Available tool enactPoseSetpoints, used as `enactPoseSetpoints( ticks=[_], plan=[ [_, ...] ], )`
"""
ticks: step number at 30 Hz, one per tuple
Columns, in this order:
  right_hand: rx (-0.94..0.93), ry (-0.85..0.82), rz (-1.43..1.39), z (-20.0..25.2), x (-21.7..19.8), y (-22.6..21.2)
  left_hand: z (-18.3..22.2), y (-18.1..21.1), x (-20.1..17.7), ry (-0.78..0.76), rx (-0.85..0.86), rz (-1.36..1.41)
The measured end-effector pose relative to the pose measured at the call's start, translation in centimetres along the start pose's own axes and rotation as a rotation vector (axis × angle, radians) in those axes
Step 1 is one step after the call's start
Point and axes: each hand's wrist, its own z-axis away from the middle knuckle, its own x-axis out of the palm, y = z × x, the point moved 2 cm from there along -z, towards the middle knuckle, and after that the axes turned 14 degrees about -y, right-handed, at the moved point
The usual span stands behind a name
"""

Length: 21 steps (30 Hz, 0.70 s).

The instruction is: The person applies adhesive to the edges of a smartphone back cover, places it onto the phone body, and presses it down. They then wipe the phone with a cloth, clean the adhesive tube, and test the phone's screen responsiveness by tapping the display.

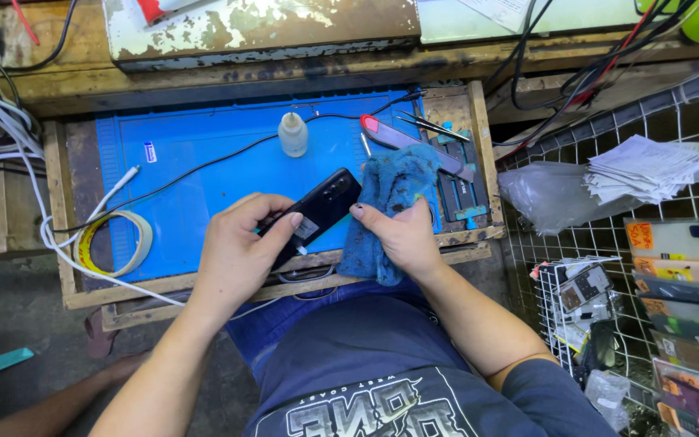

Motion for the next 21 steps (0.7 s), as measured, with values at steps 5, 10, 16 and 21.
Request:
enactPoseSetpoints(
  ticks=[5, 10, 16, 21],
  plan=[
    [-0.002, -0.064, -0.010, -0.8, -0.7, 0.1, 0.1, -1.7, 1.4, -0.167, -0.155, 0.424],
    [0.044, -0.086, -0.100, -0.9, -1.0, 0.1, 0.6, -2.4, 2.9, -0.300, -0.092, 0.728],
    [0.056, -0.106, -0.115, -0.7, -1.2, 0.1, 1.8, -1.4, 3.9, -0.505, -0.015, 1.348],
    [0.056, -0.145, -0.174, -0.9, -1.4, 0.2, 1.7, -2.4, 5.7, -0.454, -0.049, 1.542]
  ],
)
